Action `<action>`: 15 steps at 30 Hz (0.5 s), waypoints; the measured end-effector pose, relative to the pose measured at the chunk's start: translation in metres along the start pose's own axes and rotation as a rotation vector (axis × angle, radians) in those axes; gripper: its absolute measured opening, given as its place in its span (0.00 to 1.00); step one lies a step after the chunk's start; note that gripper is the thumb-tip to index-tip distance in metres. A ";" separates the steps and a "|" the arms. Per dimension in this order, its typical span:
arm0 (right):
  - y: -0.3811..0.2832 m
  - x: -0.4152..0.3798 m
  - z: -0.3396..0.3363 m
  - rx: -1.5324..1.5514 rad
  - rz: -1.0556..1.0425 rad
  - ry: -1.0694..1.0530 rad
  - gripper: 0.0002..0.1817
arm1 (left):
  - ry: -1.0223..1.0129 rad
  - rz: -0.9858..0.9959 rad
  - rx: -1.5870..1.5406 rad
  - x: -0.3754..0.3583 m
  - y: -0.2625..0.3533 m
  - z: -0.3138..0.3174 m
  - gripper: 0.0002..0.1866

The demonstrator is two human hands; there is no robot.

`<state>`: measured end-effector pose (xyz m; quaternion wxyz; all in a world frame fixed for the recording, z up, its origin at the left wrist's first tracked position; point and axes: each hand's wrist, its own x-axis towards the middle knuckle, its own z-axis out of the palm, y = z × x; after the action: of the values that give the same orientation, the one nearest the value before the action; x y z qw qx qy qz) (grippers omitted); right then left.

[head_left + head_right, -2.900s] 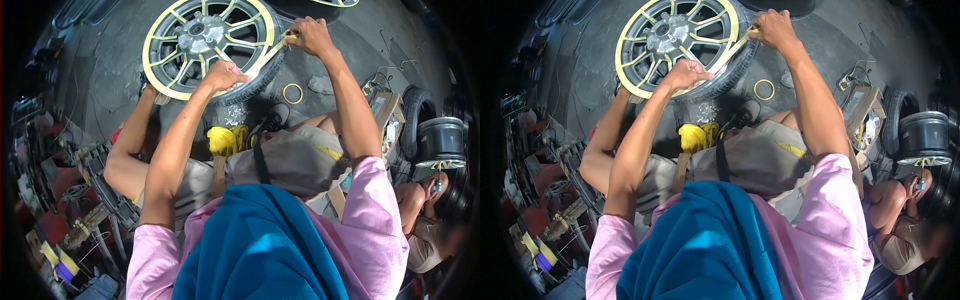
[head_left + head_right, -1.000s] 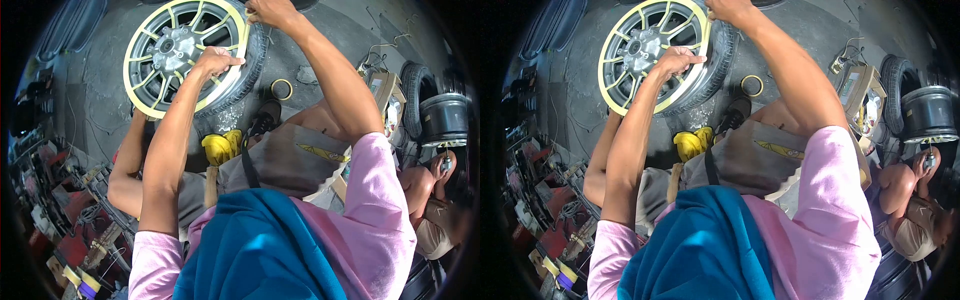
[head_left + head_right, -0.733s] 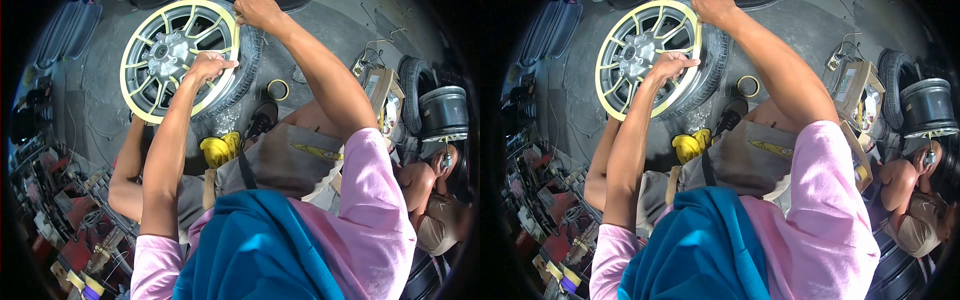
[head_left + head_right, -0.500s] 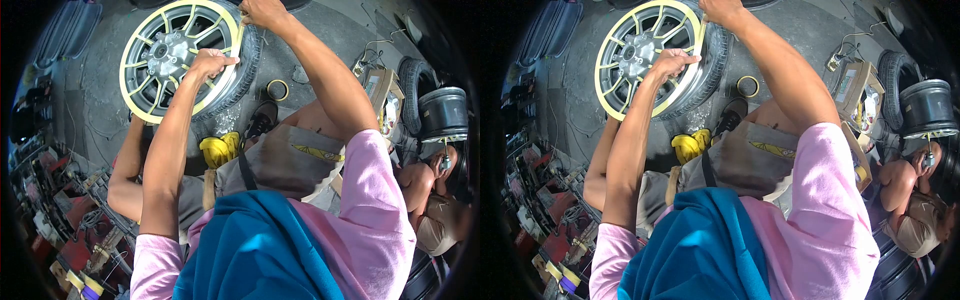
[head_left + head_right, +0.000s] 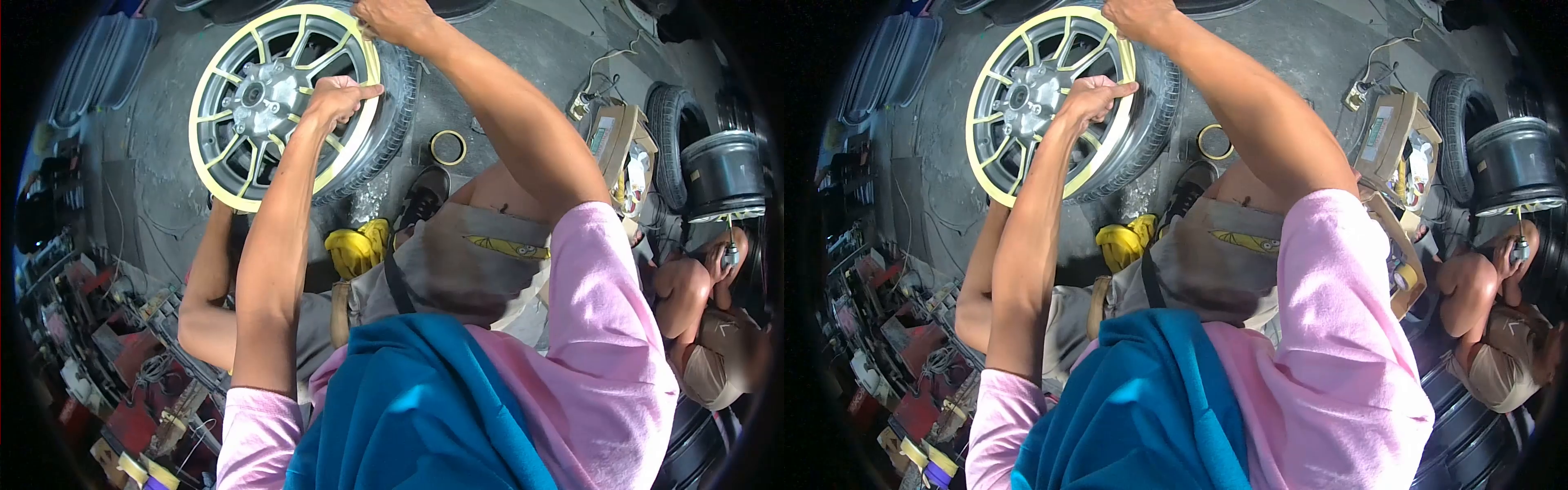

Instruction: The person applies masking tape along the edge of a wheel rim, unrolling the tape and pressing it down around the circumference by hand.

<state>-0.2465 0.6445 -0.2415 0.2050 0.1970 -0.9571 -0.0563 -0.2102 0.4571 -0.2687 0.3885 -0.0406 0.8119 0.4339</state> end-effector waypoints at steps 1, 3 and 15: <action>0.000 0.001 0.002 -0.006 0.006 -0.017 0.07 | 0.013 0.012 -0.001 0.001 -0.001 0.001 0.22; 0.004 -0.004 -0.001 -0.005 0.012 -0.030 0.08 | 0.028 0.023 -0.003 -0.001 -0.001 0.000 0.22; 0.008 -0.009 -0.007 -0.018 0.041 -0.031 0.09 | 0.057 0.029 -0.029 -0.001 0.010 0.003 0.23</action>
<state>-0.2389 0.6555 -0.2365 0.1929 0.1744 -0.9635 -0.0636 -0.2117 0.4652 -0.2617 0.3582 -0.0468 0.8168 0.4498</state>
